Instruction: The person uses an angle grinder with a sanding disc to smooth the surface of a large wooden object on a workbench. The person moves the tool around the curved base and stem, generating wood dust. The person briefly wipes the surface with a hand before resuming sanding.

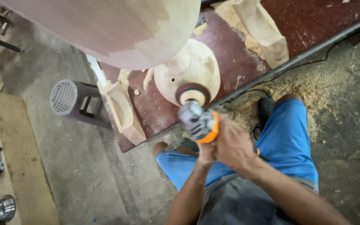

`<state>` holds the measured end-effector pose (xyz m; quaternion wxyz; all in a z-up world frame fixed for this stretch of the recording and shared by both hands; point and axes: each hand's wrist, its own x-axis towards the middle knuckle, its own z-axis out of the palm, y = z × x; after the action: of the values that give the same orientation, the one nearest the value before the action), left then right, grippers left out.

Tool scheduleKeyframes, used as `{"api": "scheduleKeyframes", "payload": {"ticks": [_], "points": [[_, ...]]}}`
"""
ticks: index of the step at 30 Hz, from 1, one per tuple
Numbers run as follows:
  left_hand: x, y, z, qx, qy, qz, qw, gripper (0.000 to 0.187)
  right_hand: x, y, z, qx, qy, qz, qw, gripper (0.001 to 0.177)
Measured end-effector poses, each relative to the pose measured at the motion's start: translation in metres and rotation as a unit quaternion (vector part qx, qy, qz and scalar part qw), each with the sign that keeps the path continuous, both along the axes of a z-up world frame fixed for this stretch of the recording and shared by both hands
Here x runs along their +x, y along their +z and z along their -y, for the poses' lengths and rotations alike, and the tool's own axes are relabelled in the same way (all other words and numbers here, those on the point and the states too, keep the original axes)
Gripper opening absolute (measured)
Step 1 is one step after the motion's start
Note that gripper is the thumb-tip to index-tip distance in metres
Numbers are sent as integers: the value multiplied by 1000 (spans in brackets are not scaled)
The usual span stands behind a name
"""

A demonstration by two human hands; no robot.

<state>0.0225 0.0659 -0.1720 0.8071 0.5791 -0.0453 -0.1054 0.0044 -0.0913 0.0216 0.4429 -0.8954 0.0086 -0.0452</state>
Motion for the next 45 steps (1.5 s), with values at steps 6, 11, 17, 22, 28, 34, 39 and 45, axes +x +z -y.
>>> {"api": "scheduleKeyframes", "payload": {"ticks": [6, 11, 17, 22, 28, 34, 39, 45], "points": [[7, 51, 68, 24, -53, 83, 995, 55, 9, -21, 49, 22, -47, -27, 998, 81], [24, 154, 95, 185, -121, 89, 971, 47, 14, -26, 70, 81, -101, 38, 991, 66], [39, 262, 75, 601, -89, 112, 786, 62, 13, -13, 91, 269, -182, 46, 945, 48], [103, 283, 52, 524, 320, 410, 674, 90, -9, -7, 106, 460, -189, -6, 868, 36], [174, 275, 75, 363, 287, 336, 820, 84, -21, -7, 112, 531, -212, -55, 818, 31], [202, 263, 55, 324, 257, 308, 857, 62, -23, -18, 105, 564, -205, -68, 797, 30], [213, 266, 25, 310, 92, 191, 927, 52, -29, -20, 103, 548, -180, -39, 816, 33], [224, 275, -8, 248, -118, 163, 948, 47, -25, -19, 101, 537, -177, -27, 824, 36]]}}
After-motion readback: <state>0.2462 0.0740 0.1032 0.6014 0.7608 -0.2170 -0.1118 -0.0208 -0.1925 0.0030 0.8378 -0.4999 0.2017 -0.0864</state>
